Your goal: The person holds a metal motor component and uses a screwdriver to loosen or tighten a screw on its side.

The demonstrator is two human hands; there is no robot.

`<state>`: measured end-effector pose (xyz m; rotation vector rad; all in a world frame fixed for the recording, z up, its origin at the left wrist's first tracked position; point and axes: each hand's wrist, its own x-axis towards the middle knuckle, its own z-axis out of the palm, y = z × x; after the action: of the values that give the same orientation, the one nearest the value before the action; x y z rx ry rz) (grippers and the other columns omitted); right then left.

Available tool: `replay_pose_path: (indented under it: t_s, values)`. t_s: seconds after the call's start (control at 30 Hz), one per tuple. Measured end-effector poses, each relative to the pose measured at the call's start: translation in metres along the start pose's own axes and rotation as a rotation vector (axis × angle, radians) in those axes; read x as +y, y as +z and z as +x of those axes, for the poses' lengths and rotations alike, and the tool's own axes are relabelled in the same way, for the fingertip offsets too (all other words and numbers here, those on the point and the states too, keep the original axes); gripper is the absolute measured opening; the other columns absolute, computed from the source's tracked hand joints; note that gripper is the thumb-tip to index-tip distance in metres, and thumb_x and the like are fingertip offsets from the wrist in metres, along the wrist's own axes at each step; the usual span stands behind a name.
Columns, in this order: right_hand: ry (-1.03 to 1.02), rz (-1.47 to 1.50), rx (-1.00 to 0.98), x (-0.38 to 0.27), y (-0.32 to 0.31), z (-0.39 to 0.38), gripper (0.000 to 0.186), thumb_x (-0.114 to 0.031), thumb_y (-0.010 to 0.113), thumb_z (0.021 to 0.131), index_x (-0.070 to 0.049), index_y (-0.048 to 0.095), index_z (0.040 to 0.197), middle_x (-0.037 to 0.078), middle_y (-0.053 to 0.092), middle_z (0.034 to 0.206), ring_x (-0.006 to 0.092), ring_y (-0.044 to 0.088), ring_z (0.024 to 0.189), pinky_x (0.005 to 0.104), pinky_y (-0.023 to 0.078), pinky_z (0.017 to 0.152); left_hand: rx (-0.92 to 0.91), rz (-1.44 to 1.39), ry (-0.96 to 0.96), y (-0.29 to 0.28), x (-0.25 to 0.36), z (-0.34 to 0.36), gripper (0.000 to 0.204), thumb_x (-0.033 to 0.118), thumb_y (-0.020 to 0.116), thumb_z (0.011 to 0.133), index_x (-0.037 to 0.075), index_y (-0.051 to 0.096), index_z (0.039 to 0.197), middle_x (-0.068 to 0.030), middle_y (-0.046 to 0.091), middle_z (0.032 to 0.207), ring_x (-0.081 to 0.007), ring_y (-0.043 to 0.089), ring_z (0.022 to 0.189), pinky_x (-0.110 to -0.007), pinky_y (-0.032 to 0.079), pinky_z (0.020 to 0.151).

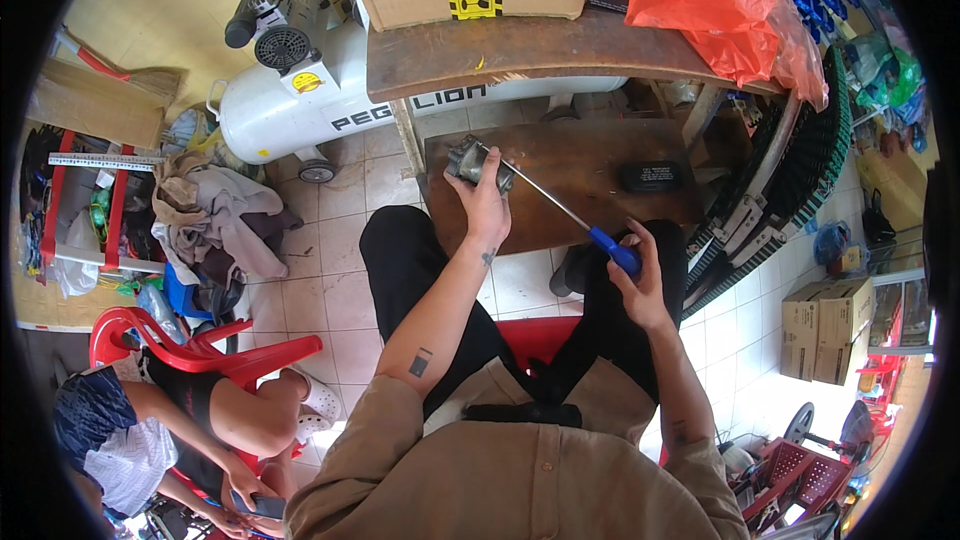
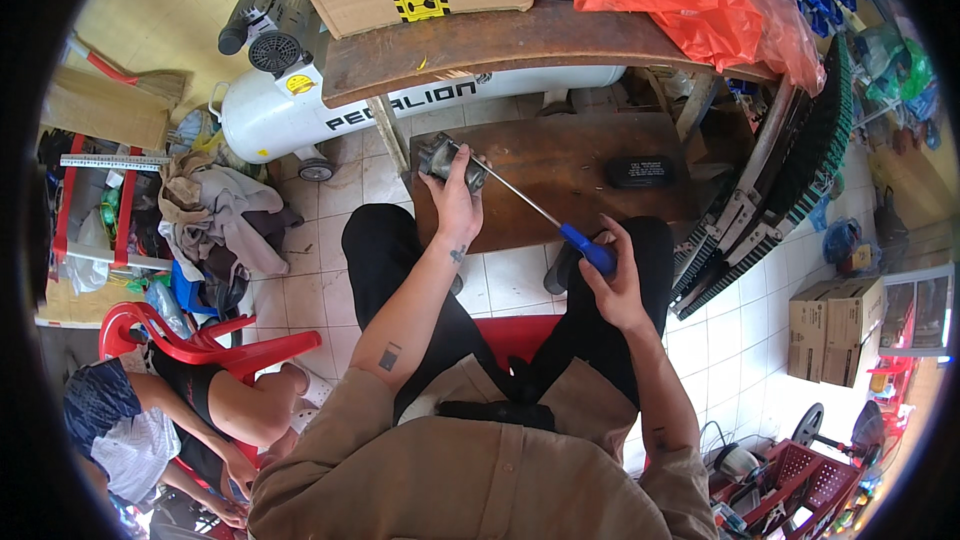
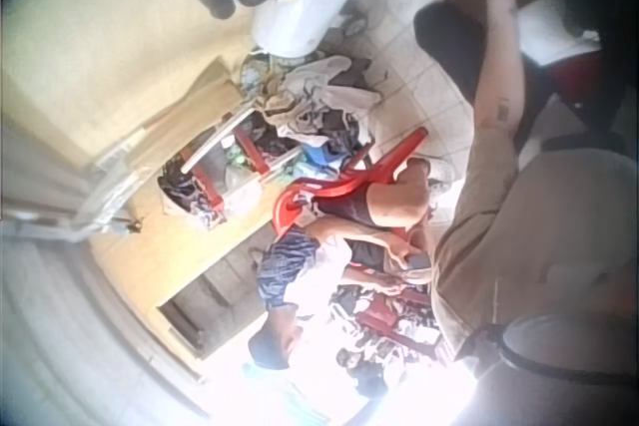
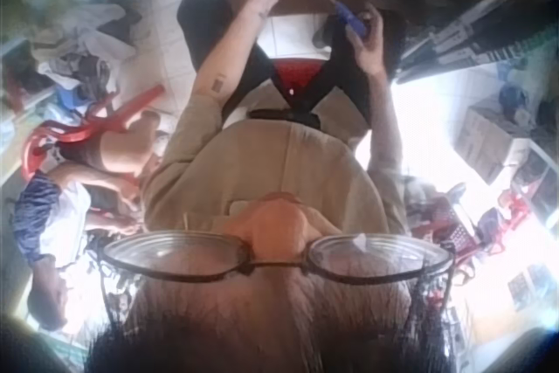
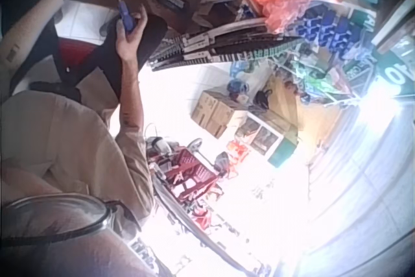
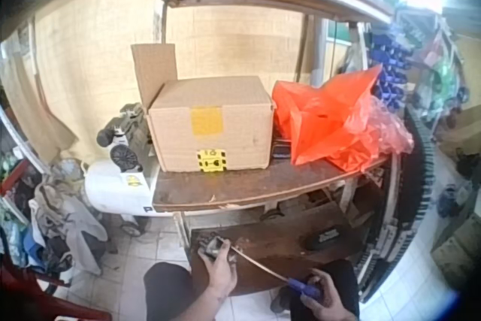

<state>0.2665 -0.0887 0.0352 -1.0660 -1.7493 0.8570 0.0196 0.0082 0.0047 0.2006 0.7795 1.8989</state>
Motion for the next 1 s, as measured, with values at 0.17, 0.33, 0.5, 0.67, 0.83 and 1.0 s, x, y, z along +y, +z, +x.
replay_pose_path:
  t_s: [0.17, 0.33, 0.5, 0.67, 0.83, 1.0]
  values:
    - [0.363, 0.176, 0.073, -0.011, 0.0, -0.004, 0.044, -0.018, 0.052, 0.102, 0.001, 0.041, 0.141, 0.013, 0.054, 0.112, 0.0138, 0.062, 0.076, 0.0219, 0.045, 0.053, 0.017, -0.017, -0.004, -0.005, -0.001, 0.004, 0.073, 0.005, 0.074, 0.087, 0.018, 0.022, 0.138, -0.0047, 0.056, 0.105, -0.0173, 0.061, 0.089, -0.033, 0.054, 0.076]
    - [0.558, 0.415, -0.017, 0.013, -0.008, -0.011, 0.045, -0.019, 0.048, 0.104, 0.001, 0.037, 0.143, 0.017, 0.057, 0.116, 0.0153, 0.065, 0.07, 0.0217, 0.046, 0.05, -0.012, 0.044, -0.026, -0.001, -0.004, -0.005, 0.07, 0.007, 0.074, 0.088, 0.019, 0.025, 0.136, -0.0031, 0.055, 0.11, -0.0153, 0.06, 0.091, -0.031, 0.051, 0.075]
    - [0.131, 0.207, 0.091, 0.004, 0.003, -0.004, 0.051, -0.016, 0.054, 0.101, 0.0, 0.032, 0.145, 0.015, 0.057, 0.113, 0.0141, 0.064, 0.08, 0.0209, 0.049, 0.054, 0.04, 0.023, 0.0, -0.004, -0.005, 0.0, 0.06, 0.007, 0.074, 0.088, 0.019, 0.03, 0.127, -0.0027, 0.054, 0.109, -0.0144, 0.06, 0.09, -0.03, 0.051, 0.075]
    - [0.179, 0.088, 0.103, -0.011, 0.007, -0.006, 0.046, -0.017, 0.056, 0.101, 0.001, 0.04, 0.139, 0.013, 0.059, 0.108, 0.0123, 0.062, 0.079, 0.0205, 0.051, 0.057, 0.023, 0.021, -0.008, 0.001, -0.001, -0.005, 0.058, 0.005, 0.073, 0.088, 0.019, 0.03, 0.125, -0.0033, 0.053, 0.107, -0.016, 0.061, 0.087, -0.032, 0.053, 0.074]
    - [0.574, 0.294, -0.034, -0.01, -0.009, -0.006, 0.044, -0.029, 0.048, 0.104, 0.003, 0.045, 0.135, 0.011, 0.061, 0.103, 0.012, 0.062, 0.076, 0.0204, 0.048, 0.054, -0.012, 0.026, -0.004, 0.002, -0.002, -0.005, 0.059, 0.003, 0.073, 0.088, 0.018, 0.03, 0.124, -0.0046, 0.054, 0.107, -0.0171, 0.061, 0.088, -0.033, 0.054, 0.073]
    - [0.276, 0.441, -0.097, -0.021, -0.006, -0.002, 0.043, -0.023, 0.042, 0.106, -0.002, 0.033, 0.143, 0.014, 0.051, 0.116, 0.0158, 0.062, 0.084, 0.0247, 0.053, 0.069, 0.008, 0.008, 0.009, -0.005, -0.006, 0.001, 0.059, 0.003, 0.073, 0.087, 0.018, 0.03, 0.125, -0.0056, 0.055, 0.106, -0.019, 0.063, 0.084, -0.035, 0.055, 0.073]
